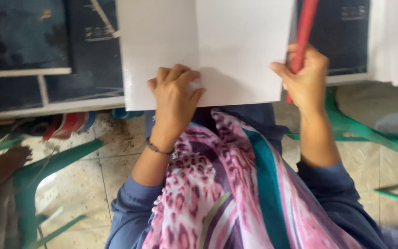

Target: The person inserts a stack of white papers into a dark blue book cover, closes the cover, and places the assembled book on a pile. This process is repeated multiple times with new covers and paper stacks.

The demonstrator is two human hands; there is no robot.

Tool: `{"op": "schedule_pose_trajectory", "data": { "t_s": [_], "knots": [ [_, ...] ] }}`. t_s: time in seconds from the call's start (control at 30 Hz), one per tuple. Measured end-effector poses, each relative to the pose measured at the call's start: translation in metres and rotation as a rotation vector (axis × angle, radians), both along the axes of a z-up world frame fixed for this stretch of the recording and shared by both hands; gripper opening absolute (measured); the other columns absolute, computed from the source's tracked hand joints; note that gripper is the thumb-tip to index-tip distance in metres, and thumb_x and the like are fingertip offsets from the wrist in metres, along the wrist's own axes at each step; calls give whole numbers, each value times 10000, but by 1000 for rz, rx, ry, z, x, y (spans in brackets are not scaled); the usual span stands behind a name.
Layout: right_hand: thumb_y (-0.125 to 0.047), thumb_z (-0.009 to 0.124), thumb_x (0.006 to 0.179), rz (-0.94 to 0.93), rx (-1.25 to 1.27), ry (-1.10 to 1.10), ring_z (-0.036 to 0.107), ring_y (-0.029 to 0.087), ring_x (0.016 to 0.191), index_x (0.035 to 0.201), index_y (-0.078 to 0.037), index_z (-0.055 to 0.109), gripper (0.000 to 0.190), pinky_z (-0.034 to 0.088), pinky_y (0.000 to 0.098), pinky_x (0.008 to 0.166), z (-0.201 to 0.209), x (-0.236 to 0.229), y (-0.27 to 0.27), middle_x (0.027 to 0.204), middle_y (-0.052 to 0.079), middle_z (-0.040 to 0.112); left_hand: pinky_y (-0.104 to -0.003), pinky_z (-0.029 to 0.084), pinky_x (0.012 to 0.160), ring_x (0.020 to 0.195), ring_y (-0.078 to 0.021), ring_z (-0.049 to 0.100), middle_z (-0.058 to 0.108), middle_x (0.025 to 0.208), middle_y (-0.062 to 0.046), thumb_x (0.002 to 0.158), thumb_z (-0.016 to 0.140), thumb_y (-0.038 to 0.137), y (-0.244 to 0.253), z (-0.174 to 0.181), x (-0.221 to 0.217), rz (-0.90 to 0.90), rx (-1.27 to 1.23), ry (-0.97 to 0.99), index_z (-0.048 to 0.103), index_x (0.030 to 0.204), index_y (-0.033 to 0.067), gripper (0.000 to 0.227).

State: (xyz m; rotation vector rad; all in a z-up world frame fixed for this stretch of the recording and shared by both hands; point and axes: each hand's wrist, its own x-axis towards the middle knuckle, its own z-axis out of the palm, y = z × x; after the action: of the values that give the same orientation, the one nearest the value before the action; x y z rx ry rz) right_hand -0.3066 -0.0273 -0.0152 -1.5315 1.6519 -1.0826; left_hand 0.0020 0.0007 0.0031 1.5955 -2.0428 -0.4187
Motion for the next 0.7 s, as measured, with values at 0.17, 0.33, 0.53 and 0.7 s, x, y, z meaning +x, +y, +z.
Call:
{"op": "schedule_pose_trajectory", "data": {
  "t_s": [0.17,0.33,0.53,0.7],
  "knots": [
    [-120,1016,834,-7,-57,157,528,76,685,1029,-80,681,390,453,261,651,-23,-11,-8,758,-11,571,-471,306,805,1029,-329,521,651,1148,-28,857,822,171,9,10,-6,-20,12,-22,720,1177,163,336],
    [-77,971,867,42,-39,100,595,94,689,966,-48,636,350,570,264,698,-14,2,-7,759,13,613,-288,515,673,796,-185,642,614,1118,-107,1018,586,-78,50,39,-3,-200,-9,428,661,1073,16,132],
    [-66,973,875,47,-62,193,619,109,680,956,-67,611,371,545,275,667,-14,2,-5,735,18,596,-458,589,1107,1232,-388,676,644,1329,-297,1023,576,-40,79,-46,66,-168,467,1435,538,1339,-13,320],
    [-77,999,845,47,-117,228,559,128,656,875,-83,583,417,496,296,657,-9,17,-8,719,14,590,-539,377,1360,1515,-353,453,498,1568,-160,971,391,-116,45,-70,74,-108,182,1731,369,1624,94,687]
  ]
}}
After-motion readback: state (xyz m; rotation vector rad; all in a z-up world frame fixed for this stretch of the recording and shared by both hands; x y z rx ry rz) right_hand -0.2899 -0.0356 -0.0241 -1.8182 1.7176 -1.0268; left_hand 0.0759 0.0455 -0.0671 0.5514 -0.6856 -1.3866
